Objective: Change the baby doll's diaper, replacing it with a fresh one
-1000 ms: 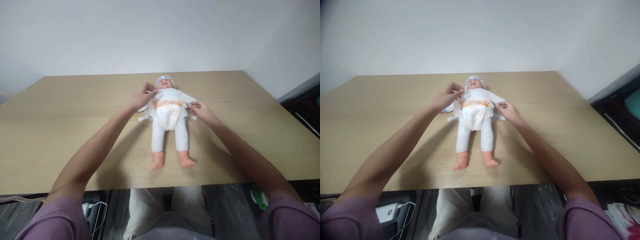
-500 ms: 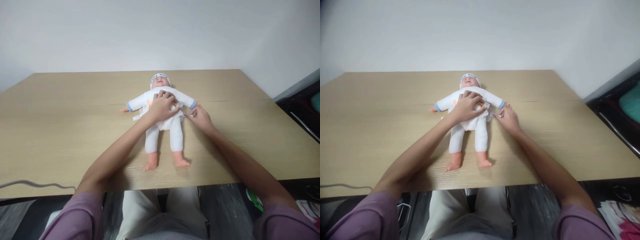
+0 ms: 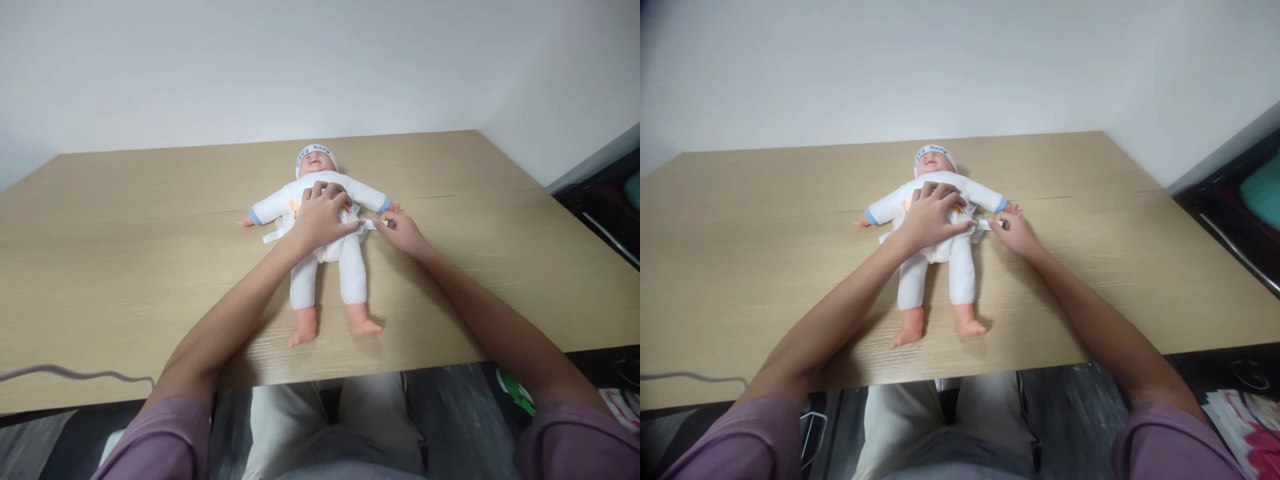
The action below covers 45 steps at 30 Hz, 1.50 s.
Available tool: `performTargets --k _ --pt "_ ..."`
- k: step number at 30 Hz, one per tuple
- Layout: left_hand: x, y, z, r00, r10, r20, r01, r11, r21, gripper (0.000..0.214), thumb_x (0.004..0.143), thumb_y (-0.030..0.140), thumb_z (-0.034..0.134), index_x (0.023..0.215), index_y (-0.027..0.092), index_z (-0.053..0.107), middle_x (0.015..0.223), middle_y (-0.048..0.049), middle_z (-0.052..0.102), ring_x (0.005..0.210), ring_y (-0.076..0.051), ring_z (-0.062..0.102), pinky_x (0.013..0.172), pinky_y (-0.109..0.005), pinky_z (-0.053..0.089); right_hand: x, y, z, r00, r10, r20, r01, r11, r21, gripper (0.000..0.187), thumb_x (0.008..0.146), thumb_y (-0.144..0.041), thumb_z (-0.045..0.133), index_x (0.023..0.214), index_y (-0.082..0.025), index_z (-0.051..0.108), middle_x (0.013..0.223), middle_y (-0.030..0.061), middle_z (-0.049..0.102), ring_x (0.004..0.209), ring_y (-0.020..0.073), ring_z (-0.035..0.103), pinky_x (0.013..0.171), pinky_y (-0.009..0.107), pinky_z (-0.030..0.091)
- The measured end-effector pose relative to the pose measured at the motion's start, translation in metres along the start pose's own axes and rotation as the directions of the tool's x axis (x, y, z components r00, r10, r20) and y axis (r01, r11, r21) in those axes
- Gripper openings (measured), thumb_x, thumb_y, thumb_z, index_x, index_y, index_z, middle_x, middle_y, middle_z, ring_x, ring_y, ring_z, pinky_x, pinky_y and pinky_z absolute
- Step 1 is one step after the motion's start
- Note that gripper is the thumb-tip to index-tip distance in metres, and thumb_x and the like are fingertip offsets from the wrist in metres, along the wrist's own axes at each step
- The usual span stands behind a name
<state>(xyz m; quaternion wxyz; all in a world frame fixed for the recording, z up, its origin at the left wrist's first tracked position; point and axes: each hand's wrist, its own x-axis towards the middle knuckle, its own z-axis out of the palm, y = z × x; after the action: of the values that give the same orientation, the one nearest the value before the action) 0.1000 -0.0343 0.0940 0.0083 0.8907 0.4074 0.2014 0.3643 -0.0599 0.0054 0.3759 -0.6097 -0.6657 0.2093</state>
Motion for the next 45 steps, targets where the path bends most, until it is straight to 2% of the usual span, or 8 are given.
performTargets --k 5,8,14,20,27,34,38,45 --pt "0.001 0.0 0.002 1.0 -0.011 0.004 0.011 1.0 -0.012 0.051 0.097 0.064 0.073 0.128 0.023 0.076 0.151 -0.0137 0.066 0.143 -0.044 0.05 0.119 -0.059 0.041 0.008 -0.011 0.006 0.998 -0.028 -0.063 0.05 0.923 0.382 0.063 0.087 -0.086 0.071 0.078 -0.025 0.059 0.068 -0.0038 0.044 0.064 0.0153 0.04 0.06 0.031 0.03" --pt "0.001 0.0 0.004 1.0 -0.017 -0.004 0.017 1.0 -0.009 0.055 0.097 0.063 0.073 0.133 0.022 0.074 0.152 -0.0143 0.066 0.143 -0.045 0.05 0.118 -0.059 0.041 0.016 -0.019 0.018 0.995 -0.005 -0.102 0.055 0.862 0.504 0.068 0.085 -0.09 0.073 0.075 -0.026 0.054 0.063 -0.0056 0.04 0.059 0.0136 0.034 0.058 0.03 0.027" --pt "0.001 0.001 0.004 1.0 -0.025 -0.003 0.025 1.0 0.001 0.061 0.094 0.062 0.076 0.139 0.021 0.071 0.154 -0.0126 0.067 0.141 -0.042 0.052 0.119 -0.057 0.041 0.029 -0.04 0.049 0.992 0.064 -0.113 0.028 0.743 0.669 0.073 0.082 -0.091 0.077 0.071 -0.026 0.043 0.061 -0.006 0.039 0.059 0.0133 0.036 0.058 0.028 0.034" --pt "-0.001 0.002 0.003 0.999 -0.02 -0.027 0.02 1.0 -0.001 0.059 0.095 0.061 0.075 0.138 0.021 0.071 0.153 -0.0105 0.068 0.141 -0.04 0.053 0.118 -0.056 0.042 0.031 -0.056 0.059 1.0 0.013 0.017 -0.022 0.693 0.721 0.064 0.079 -0.082 0.083 0.075 -0.025 0.055 0.074 -0.0031 0.048 0.068 0.0143 0.043 0.063 0.028 0.042" --pt "0.0 0.001 0.005 1.0 -0.014 -0.014 0.014 1.0 0.001 0.056 0.097 0.062 0.073 0.137 0.023 0.071 0.153 -0.0122 0.067 0.142 -0.042 0.052 0.117 -0.057 0.041 0.031 -0.05 0.059 0.997 -0.001 0.077 -0.058 0.647 0.76 0.058 0.079 -0.077 0.086 0.08 -0.025 0.059 0.078 -0.0031 0.049 0.072 0.0152 0.045 0.066 0.028 0.043" --pt "-0.001 0.002 0.005 1.0 -0.02 -0.013 0.02 1.0 -0.005 0.054 0.098 0.062 0.072 0.136 0.024 0.071 0.153 -0.0114 0.067 0.143 -0.041 0.052 0.118 -0.057 0.041 0.032 -0.037 0.061 0.997 -0.008 0.073 -0.053 0.614 0.788 0.062 0.082 -0.077 0.086 0.076 -0.025 0.052 0.072 -0.0045 0.046 0.066 0.0139 0.041 0.062 0.029 0.038" --pt "-0.001 0.003 0.004 1.0 -0.024 -0.014 0.024 1.0 -0.002 0.052 0.099 0.061 0.07 0.135 0.024 0.072 0.153 -0.011 0.067 0.142 -0.041 0.052 0.118 -0.056 0.041 0.031 -0.032 0.06 0.998 0.004 0.058 -0.047 0.637 0.77 0.065 0.082 -0.079 0.084 0.075 -0.026 0.046 0.069 -0.0048 0.043 0.064 0.0144 0.041 0.061 0.029 0.038" --pt "-0.001 0.003 0.002 1.0 -0.018 -0.005 0.018 1.0 0.004 0.051 0.099 0.061 0.07 0.134 0.025 0.072 0.154 -0.0121 0.066 0.142 -0.042 0.051 0.118 -0.057 0.041 0.029 -0.034 0.056 0.995 0.067 -0.079 0.011 0.69 0.724 0.07 0.092 -0.084 0.071 0.077 -0.027 0.033 0.064 -0.005 0.034 0.061 0.0152 0.037 0.06 0.033 0.037"
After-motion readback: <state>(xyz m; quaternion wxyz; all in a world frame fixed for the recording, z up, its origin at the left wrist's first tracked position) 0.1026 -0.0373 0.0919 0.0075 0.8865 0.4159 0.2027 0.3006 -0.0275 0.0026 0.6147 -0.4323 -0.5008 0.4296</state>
